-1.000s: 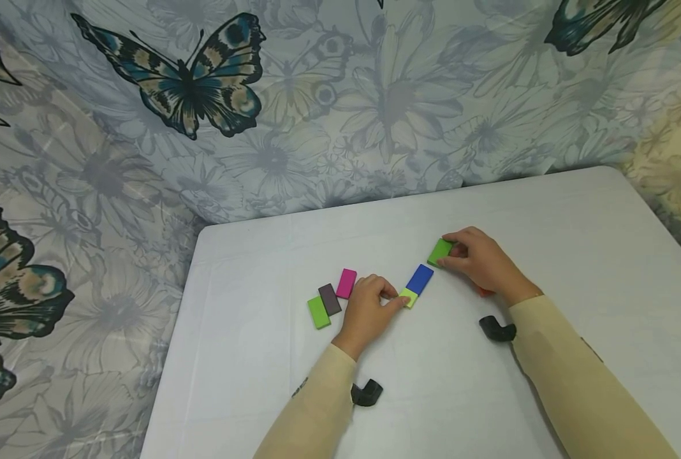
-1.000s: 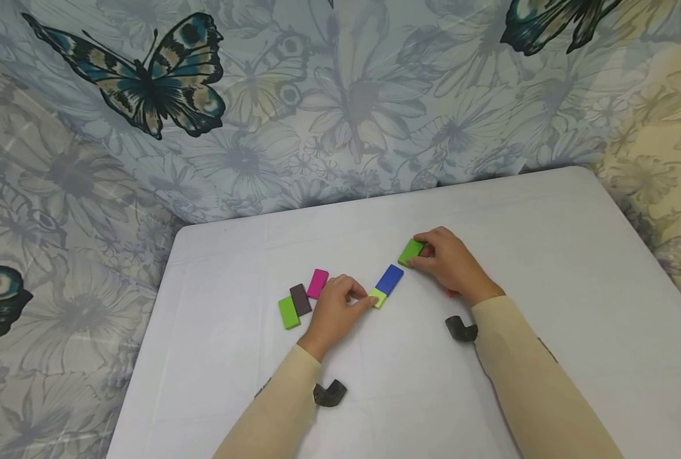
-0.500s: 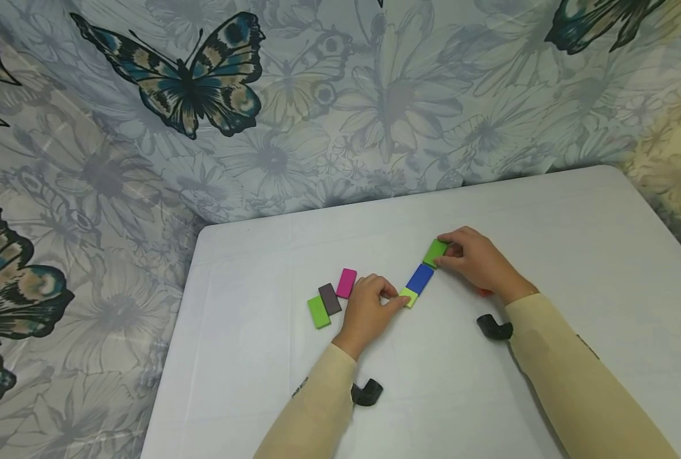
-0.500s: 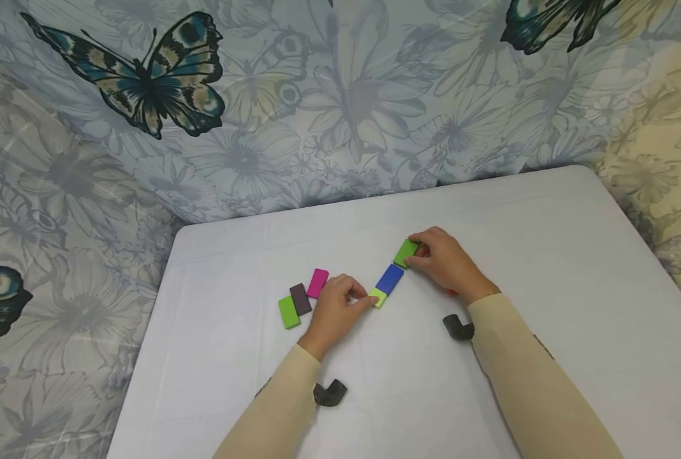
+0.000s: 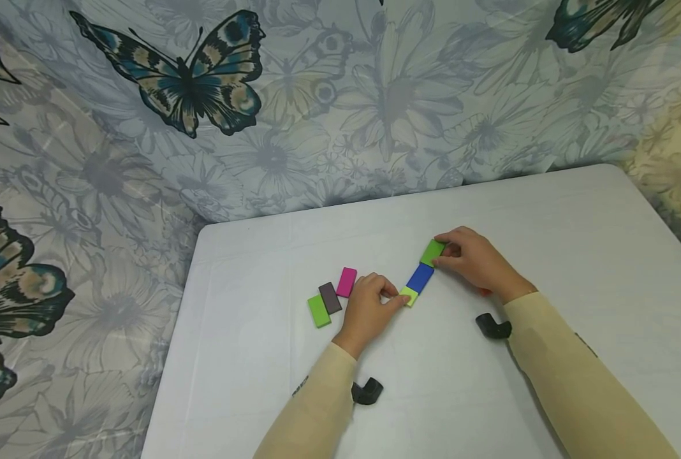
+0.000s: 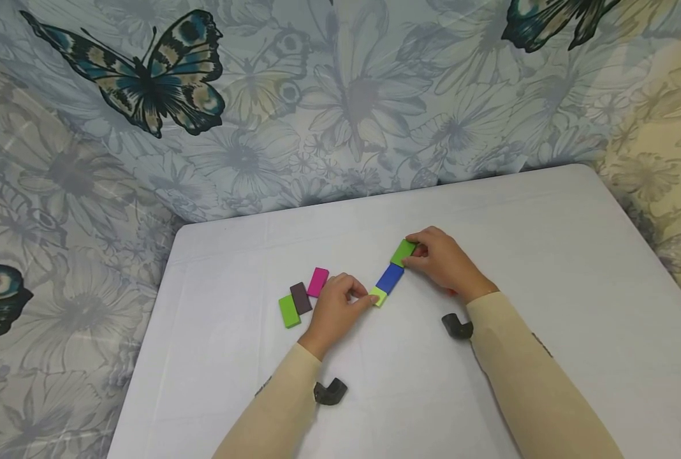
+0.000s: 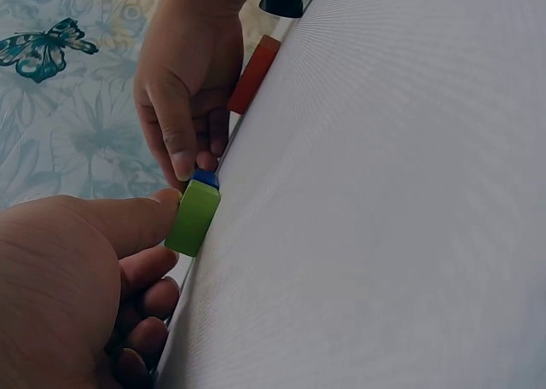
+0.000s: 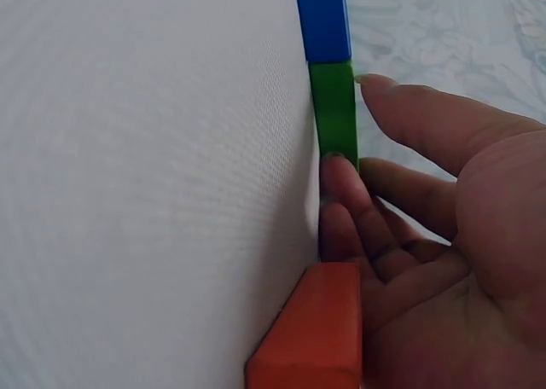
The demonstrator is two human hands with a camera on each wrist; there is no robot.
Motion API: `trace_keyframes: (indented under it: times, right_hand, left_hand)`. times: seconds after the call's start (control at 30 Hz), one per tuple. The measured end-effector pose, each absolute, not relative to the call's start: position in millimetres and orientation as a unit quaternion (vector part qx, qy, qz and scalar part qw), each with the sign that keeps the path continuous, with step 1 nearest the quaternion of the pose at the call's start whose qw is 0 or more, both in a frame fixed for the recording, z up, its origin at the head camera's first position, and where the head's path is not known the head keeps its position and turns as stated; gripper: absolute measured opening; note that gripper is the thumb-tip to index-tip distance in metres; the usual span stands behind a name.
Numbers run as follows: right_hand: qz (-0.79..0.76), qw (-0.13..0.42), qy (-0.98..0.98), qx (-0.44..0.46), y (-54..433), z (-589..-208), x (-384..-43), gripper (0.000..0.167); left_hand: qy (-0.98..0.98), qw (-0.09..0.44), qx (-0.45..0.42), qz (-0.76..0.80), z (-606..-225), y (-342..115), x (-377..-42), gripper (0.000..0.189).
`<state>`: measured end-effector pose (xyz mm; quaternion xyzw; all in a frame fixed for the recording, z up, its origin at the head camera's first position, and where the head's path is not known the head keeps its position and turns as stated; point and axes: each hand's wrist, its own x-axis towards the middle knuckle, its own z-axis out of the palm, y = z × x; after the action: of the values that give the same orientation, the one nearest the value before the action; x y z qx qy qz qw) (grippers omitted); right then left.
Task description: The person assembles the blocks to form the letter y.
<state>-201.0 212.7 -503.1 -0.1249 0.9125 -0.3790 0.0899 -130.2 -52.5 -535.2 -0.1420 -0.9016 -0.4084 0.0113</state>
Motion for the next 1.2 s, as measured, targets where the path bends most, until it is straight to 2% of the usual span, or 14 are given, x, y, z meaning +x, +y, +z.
trace_keyframes:
  times: [0.27,0.53,1.2]
  right_hand:
    - [-0.373,0.111,0.911,-0.138,213.3,-501.4,-204.6,0.054]
    - [-0.363,0.131,0.905,-0.181,216.0,-500.9,-204.7,0.034]
    - [-0.36,0.115,0.905,-0.193,220.2,-503.5,-203.5,0.036]
  left_hand:
    - [-0.901,0.011,-0.14,-0.41,-536.1,-51.9,-130.4,0.02]
    - [-0.902,0.007,-0.139,-0.408,-534.4,-52.0,-130.2,0.02]
    - [-0.901,0.009,-0.138,-0.41,-534.1,-52.2,-130.5,0.02]
